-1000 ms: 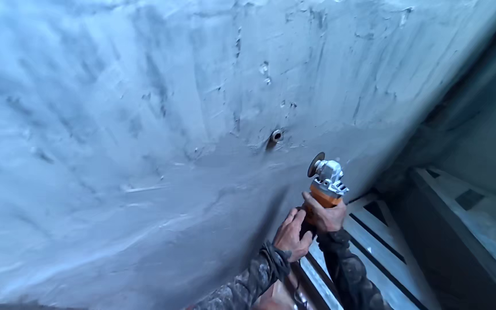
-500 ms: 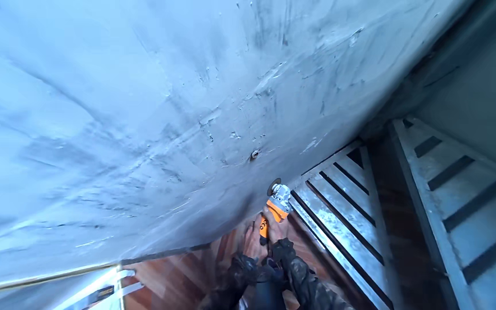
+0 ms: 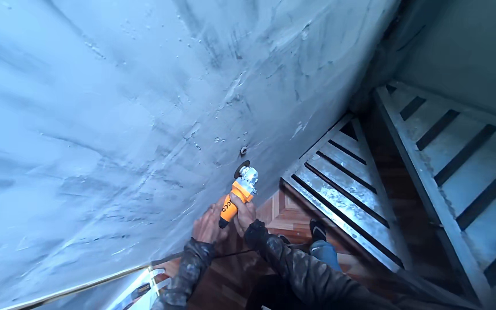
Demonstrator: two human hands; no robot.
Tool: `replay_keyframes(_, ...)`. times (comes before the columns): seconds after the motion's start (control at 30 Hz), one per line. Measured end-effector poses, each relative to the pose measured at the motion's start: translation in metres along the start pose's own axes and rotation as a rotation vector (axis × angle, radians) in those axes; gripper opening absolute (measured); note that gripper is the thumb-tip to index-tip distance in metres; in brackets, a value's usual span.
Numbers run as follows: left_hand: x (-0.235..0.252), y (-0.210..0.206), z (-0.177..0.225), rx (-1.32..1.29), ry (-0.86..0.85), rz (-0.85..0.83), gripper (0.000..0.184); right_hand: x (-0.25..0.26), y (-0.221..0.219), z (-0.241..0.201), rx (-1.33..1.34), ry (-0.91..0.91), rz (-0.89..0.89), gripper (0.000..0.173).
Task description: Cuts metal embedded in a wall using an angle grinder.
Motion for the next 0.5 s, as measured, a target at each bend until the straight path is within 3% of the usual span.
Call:
replay_keyframes(0.2,0.025,0.056,0.008,0.237,0.042,-0.055,0.094,0.011,-0.040,-0.017,0.247,-0.181,-0.102,0.040)
replay_keyframes(0.5,0.061,0.123,0.059,0.565,0.066,-0.186,0.092,0.012,-0.073,-0.056,0.532,-0.568,-0.156,0.040)
Point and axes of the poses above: each hand's wrist, its own x-axis towards the middle knuckle, its own y-axis out of the back of the hand, z = x × y, the point moved 5 cm from there along x, towards the middle knuckle, and after that the axes turned 4 degrees about -y, right-handed, at the moved point
